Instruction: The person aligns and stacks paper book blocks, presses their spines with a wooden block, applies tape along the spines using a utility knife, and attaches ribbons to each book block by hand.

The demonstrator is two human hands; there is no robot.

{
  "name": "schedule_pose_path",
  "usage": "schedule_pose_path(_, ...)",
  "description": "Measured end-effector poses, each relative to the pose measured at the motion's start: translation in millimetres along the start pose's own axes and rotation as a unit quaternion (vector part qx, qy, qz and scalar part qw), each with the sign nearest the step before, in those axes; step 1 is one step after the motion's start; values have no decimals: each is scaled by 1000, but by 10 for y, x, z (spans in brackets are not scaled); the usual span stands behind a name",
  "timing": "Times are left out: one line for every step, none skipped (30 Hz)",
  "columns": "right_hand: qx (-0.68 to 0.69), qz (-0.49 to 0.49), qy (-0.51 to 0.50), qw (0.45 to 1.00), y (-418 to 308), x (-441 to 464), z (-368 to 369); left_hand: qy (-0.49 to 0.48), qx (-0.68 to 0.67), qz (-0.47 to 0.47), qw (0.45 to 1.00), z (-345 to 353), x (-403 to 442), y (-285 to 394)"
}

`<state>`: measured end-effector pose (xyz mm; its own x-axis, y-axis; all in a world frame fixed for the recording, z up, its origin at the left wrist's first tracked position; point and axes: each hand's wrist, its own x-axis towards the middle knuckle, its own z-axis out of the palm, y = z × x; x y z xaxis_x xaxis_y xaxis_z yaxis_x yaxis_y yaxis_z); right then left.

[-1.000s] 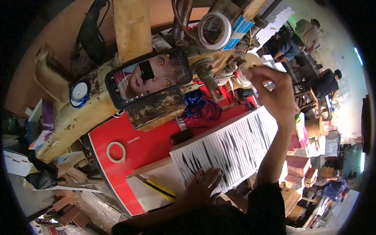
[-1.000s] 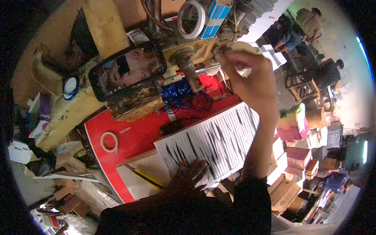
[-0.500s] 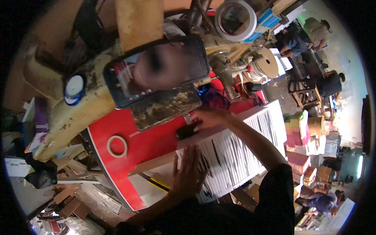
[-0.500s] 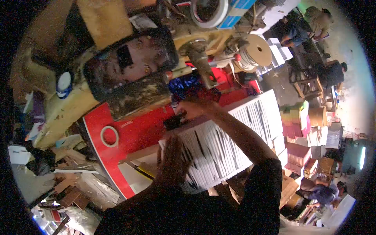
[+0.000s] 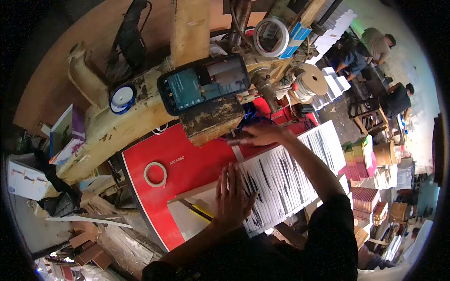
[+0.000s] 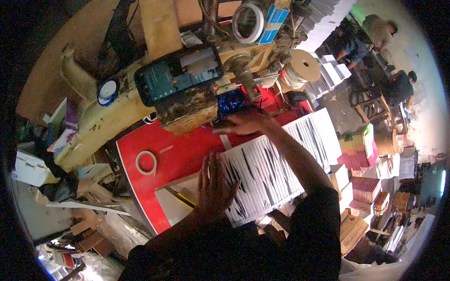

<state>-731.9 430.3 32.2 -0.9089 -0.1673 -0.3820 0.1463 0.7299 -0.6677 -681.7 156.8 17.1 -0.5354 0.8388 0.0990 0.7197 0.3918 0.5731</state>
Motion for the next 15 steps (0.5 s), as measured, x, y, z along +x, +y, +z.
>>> schedule_pose_path(42,-7,50,998,-99,-176,-108,1,1,-2,1000,38,-9,-57)
schedule_pose_path(22,36,51,998,-50,-320,-173,32,-56,-5,998,90,-32,-138)
schedule_pose_path(-37,138,118,983,-18,-502,-117,61,-115,-9,992,73,-41,-167)
schedule_pose_path(17,91,193,977,19,-697,-29,95,-51,-56,993,68,-86,-182)
schedule_pose_path(74,47,264,960,-125,-893,28,82,-57,-65,993,61,-108,-203)
schedule_pose_path(169,24,306,937,-290,-1026,90,82,-258,-101,957,69,-88,-245)
schedule_pose_path(260,0,345,902,-478,-1127,141,85,-447,-133,881,103,-75,-269)
schedule_pose_path(279,-39,386,878,-697,-1178,227,143,-402,-72,902,338,-87,-376)
schedule_pose_path(303,-52,409,859,-898,-1157,336,141,-400,-76,902,328,-96,-353)
schedule_pose_path(279,-59,419,862,-1007,-1088,445,100,-413,-110,899,290,-83,-315)
schedule_pose_path(255,-64,430,863,-1110,-1027,546,56,-423,-143,893,265,-79,-293)
schedule_pose_path(171,-56,461,869,-1335,-1024,570,49,-449,-138,881,256,-90,-297)
schedule_pose_path(85,-46,486,868,-1575,-1041,544,46,-449,-138,882,300,-103,-346)
schedule_pose_path(28,-101,527,843,-1683,-1026,560,60,-382,-122,914,310,-97,-385)
schedule_pose_path(-5,-138,563,815,-1783,-991,625,75,-313,-107,941,314,-114,-417)
